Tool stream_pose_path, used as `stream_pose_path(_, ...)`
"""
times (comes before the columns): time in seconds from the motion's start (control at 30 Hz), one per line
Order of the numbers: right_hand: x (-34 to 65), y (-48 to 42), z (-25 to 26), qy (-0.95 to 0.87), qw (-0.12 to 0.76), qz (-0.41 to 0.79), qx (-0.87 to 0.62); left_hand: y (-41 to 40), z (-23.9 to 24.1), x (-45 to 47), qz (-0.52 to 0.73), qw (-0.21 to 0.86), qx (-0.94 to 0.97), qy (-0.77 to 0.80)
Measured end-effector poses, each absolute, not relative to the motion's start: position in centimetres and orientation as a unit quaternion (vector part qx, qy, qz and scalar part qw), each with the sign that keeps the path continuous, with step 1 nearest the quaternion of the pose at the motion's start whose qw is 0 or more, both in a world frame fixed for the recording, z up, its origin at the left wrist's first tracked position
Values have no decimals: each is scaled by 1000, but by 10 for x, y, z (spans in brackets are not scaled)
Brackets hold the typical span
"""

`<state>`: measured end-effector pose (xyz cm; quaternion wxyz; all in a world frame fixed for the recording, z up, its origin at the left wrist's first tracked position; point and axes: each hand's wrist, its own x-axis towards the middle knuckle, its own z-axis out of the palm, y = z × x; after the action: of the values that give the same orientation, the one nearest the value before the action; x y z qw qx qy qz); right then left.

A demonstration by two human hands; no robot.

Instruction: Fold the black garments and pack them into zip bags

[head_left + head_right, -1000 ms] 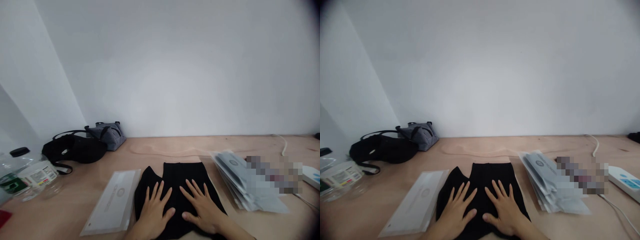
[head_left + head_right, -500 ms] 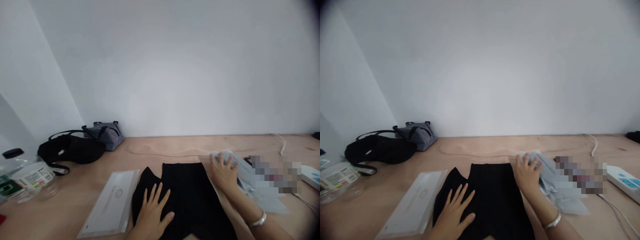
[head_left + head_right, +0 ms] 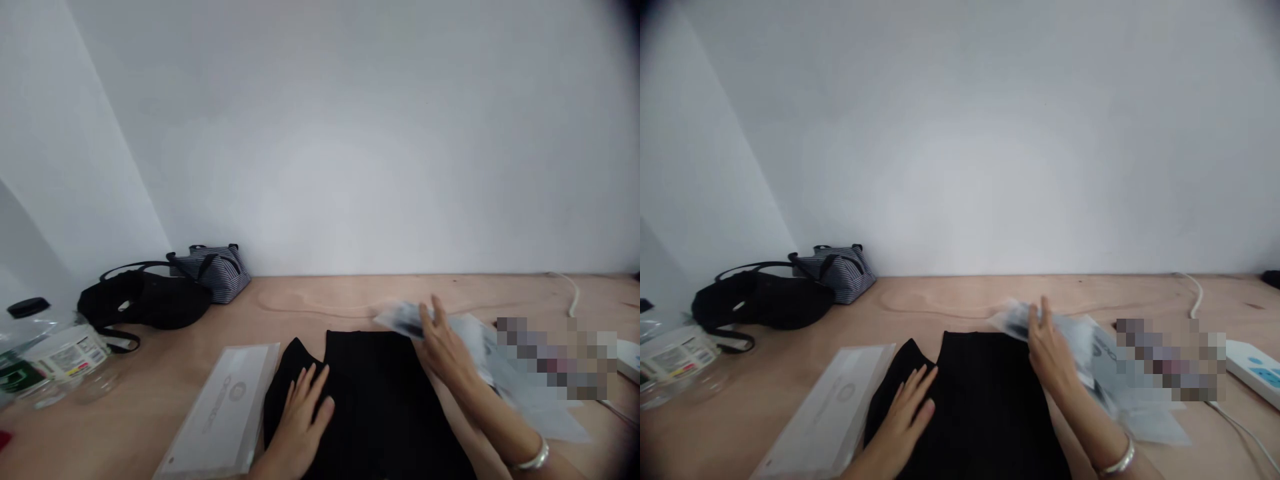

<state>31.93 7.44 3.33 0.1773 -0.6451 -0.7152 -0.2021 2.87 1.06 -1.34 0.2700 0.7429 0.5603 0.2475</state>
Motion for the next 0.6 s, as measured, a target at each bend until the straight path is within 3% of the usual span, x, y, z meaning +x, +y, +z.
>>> stream_pose_path(0.1, 289, 69, 20, -823, 239, -107, -504, 26, -8, 19, 429, 365, 601, 567)
stream_pose_path(0.2, 257, 59, 5, -896, 247, -18, -368, 37, 1, 11, 512, 404, 512, 560)
stream_pose_path(0.37, 238, 50, -10, -914, 208, 38, -347, 32, 6, 10, 415, 416, 556, 589)
stream_pose_path(0.6, 261, 47, -27, -848, 148, 95, -500, 17, -4, 11, 305, 271, 680, 609)
